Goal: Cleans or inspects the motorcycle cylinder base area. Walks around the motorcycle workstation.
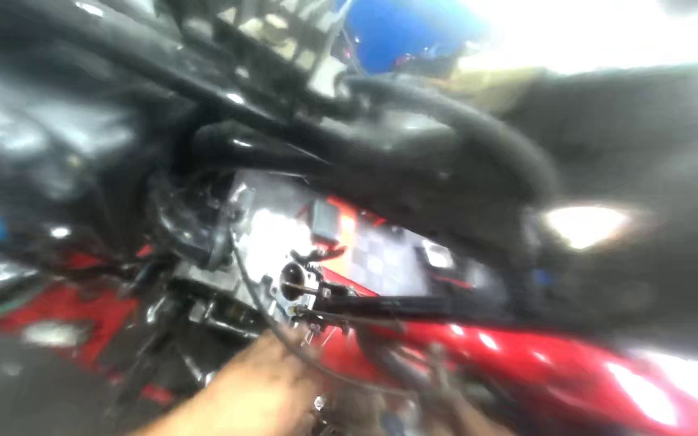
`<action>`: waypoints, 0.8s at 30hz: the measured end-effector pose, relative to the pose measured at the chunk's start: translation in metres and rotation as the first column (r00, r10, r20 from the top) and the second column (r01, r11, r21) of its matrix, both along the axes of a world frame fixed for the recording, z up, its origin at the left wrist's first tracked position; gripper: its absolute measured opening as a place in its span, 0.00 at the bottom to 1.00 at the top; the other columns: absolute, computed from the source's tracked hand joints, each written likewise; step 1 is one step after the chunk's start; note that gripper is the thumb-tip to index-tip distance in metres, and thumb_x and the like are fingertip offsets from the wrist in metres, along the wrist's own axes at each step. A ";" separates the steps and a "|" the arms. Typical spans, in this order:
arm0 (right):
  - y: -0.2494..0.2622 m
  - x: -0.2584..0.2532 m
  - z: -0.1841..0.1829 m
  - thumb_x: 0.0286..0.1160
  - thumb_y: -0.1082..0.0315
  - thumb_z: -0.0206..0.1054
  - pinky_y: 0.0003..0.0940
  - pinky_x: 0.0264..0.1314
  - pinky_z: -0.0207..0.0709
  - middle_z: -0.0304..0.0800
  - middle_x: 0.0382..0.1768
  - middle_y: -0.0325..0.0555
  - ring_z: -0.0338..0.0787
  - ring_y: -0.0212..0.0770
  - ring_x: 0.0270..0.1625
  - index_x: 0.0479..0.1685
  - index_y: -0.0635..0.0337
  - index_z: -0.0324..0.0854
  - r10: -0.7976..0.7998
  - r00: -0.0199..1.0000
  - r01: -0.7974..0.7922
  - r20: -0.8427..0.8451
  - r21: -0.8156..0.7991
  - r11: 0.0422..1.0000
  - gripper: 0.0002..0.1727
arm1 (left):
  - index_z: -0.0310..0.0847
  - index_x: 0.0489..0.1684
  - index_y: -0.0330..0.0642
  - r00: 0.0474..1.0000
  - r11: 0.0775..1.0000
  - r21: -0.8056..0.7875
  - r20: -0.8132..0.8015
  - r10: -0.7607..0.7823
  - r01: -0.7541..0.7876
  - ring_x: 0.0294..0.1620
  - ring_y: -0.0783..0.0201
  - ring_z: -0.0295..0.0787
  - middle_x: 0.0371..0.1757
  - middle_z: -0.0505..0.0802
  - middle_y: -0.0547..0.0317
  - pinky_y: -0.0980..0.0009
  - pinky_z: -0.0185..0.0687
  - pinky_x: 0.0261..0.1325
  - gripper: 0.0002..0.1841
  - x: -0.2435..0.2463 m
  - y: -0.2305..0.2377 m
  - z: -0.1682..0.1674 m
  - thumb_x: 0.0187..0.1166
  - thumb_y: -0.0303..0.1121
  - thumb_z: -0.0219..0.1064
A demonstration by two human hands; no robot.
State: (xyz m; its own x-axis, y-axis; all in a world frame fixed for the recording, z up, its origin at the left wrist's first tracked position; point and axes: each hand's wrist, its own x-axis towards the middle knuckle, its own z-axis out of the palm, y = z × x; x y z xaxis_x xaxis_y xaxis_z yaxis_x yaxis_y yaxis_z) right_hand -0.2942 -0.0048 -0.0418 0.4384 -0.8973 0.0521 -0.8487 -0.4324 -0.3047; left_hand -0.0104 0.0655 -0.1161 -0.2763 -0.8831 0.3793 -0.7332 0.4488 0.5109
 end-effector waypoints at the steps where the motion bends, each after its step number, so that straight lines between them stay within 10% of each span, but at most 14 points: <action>1: -0.006 -0.005 0.004 0.75 0.67 0.64 0.62 0.36 0.84 0.93 0.30 0.61 0.94 0.59 0.32 0.45 0.71 0.88 0.037 0.996 -0.042 -0.083 -0.068 0.997 0.14 | 0.91 0.46 0.49 0.997 0.996 -0.063 -0.041 -0.058 0.056 0.70 0.56 0.87 0.61 0.95 0.58 0.55 0.83 0.72 0.15 0.009 0.006 0.017 0.87 0.47 0.61; 5: -0.036 0.001 0.004 0.76 0.55 0.55 0.60 0.19 0.77 0.89 0.20 0.50 0.90 0.56 0.21 0.45 0.58 0.91 0.122 0.970 -0.192 -0.209 -0.360 0.913 0.21 | 0.91 0.42 0.55 0.976 0.995 -0.081 -0.213 0.041 -0.060 0.27 0.72 0.88 0.27 0.90 0.71 0.64 0.85 0.27 0.19 0.015 -0.033 0.106 0.89 0.50 0.54; 7: -0.047 0.004 0.004 0.74 0.53 0.55 0.60 0.18 0.76 0.87 0.17 0.48 0.88 0.55 0.19 0.44 0.54 0.92 0.144 0.963 -0.222 -0.226 -0.370 0.902 0.21 | 0.89 0.60 0.61 0.994 0.971 0.232 -0.076 0.077 -0.057 0.38 0.63 0.93 0.37 0.95 0.66 0.47 0.89 0.40 0.27 0.008 -0.072 0.126 0.89 0.64 0.47; 10: -0.055 0.008 0.013 0.71 0.55 0.61 0.63 0.22 0.77 0.87 0.19 0.48 0.89 0.58 0.22 0.43 0.53 0.91 0.175 0.939 -0.271 -0.295 -0.326 0.906 0.16 | 0.89 0.38 0.51 0.997 0.860 0.505 -0.037 -0.069 0.078 0.37 0.56 0.90 0.31 0.90 0.59 0.42 0.83 0.39 0.32 -0.009 -0.107 0.123 0.90 0.64 0.45; 14: -0.067 0.016 0.024 0.76 0.68 0.69 0.69 0.32 0.79 0.90 0.25 0.56 0.92 0.65 0.30 0.49 0.54 0.88 0.116 0.916 -0.248 -0.385 -0.315 0.916 0.08 | 0.84 0.21 0.47 0.992 0.845 0.524 -0.114 -0.056 0.108 0.25 0.61 0.84 0.21 0.85 0.60 0.52 0.78 0.29 0.30 -0.017 -0.110 0.119 0.92 0.54 0.48; 17: -0.065 0.027 0.019 0.78 0.69 0.65 0.69 0.32 0.77 0.88 0.23 0.61 0.90 0.69 0.30 0.40 0.59 0.85 0.051 0.940 -0.189 -0.338 -0.387 0.902 0.05 | 0.81 0.23 0.47 0.996 0.879 0.472 0.031 -0.088 0.063 0.28 0.59 0.83 0.24 0.83 0.59 0.51 0.78 0.31 0.26 -0.022 -0.102 0.128 0.92 0.50 0.50; 24: -0.068 0.022 0.014 0.84 0.60 0.63 0.76 0.47 0.77 0.94 0.44 0.59 0.91 0.68 0.49 0.54 0.47 0.89 -0.075 0.979 0.050 -0.188 -0.135 0.990 0.11 | 0.87 0.33 0.45 1.000 0.800 0.600 -0.024 0.014 0.003 0.18 0.64 0.80 0.22 0.88 0.59 0.61 0.76 0.24 0.24 -0.028 -0.111 0.136 0.92 0.49 0.51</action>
